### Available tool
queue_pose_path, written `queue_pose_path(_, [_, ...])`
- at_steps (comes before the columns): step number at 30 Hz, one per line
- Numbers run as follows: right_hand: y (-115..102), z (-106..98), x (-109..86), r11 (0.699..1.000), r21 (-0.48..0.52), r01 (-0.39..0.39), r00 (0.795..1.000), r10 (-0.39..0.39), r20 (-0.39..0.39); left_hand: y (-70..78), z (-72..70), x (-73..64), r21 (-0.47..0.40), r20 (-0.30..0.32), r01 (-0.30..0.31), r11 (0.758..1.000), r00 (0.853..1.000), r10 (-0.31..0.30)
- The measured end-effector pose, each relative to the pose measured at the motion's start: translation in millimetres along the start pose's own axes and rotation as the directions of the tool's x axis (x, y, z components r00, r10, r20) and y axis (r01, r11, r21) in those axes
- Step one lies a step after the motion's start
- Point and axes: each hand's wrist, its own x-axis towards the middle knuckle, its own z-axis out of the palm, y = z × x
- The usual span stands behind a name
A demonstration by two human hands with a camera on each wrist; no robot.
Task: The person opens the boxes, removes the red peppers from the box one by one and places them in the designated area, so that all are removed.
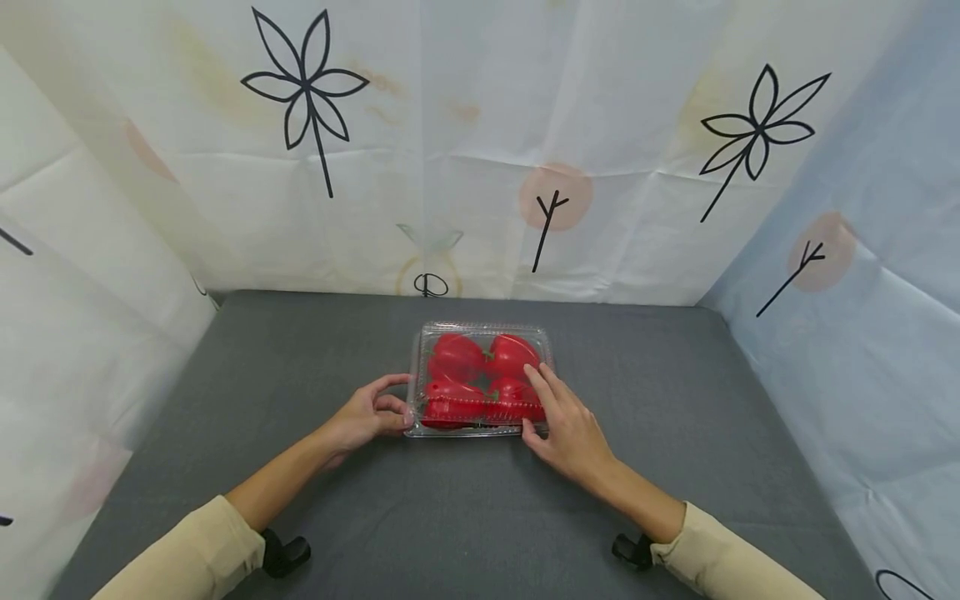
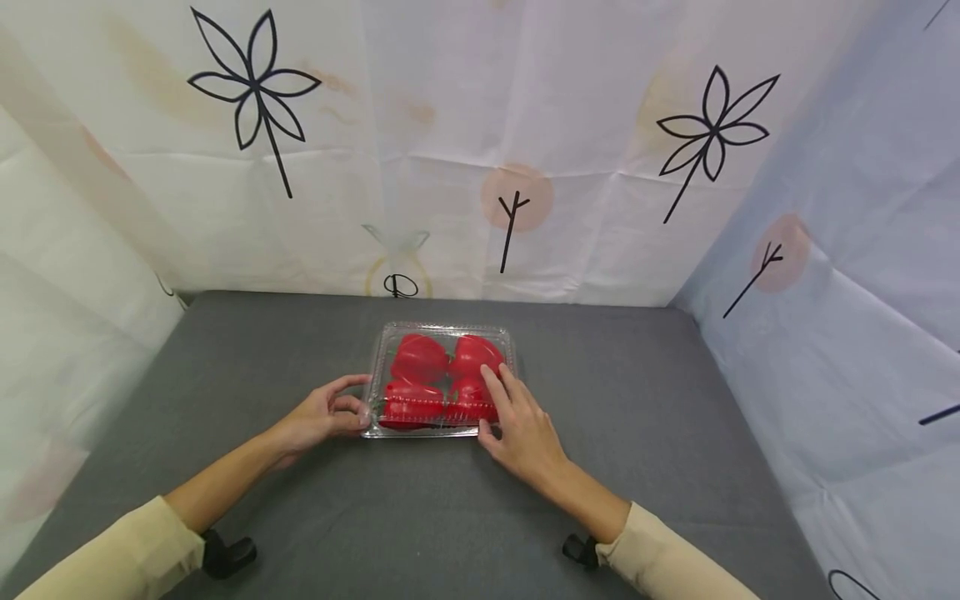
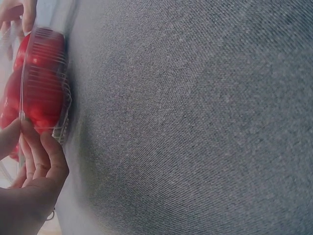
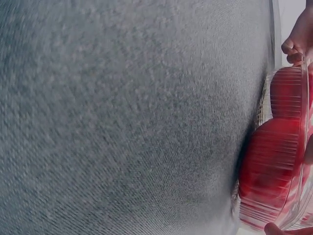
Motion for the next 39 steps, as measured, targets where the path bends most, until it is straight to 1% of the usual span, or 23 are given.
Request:
queue_pose_path(5, [1.4, -1.1, -0.9, 0.999, -0.004, 0.035, 0.999, -0.035, 0.013, 0.3, -0.3, -0.1, 0.002, 0.000, 0.001, 1.000, 1.000, -0.001])
queue_pose_path(13, [2.6, -2.6, -0.2, 0.998, 0.001, 0.059, 0.998, -0.059, 0.030, 0.5, -0.1, 1.0, 0.002, -0.004, -0.001, 1.000, 1.000, 0.001])
queue_pose_path(17, [1.7, -3.1, -0.1, 0.998, 0.002, 0.063, 0.997, -0.063, 0.040, 0.2, -0.6, 1.1, 0.004, -0.009, 0.004, 1.000, 1.000, -0.004])
queue_pose_path(25, [0.5, -3.9, 0.1, 0.998, 0.004, 0.069, 0.996, -0.069, 0.048, -0.2, -0.2, 0.2, -0.010, 0.012, -0.004, 1.000, 1.000, 0.004])
queue_pose_path(39, [-1.4, -3.6, 1.9, 0.997, -0.013, 0.075, 0.995, -0.074, 0.060, -0.8, -1.4, 1.6, -0.015, 0.020, 0.001, 1.000, 1.000, -0.001])
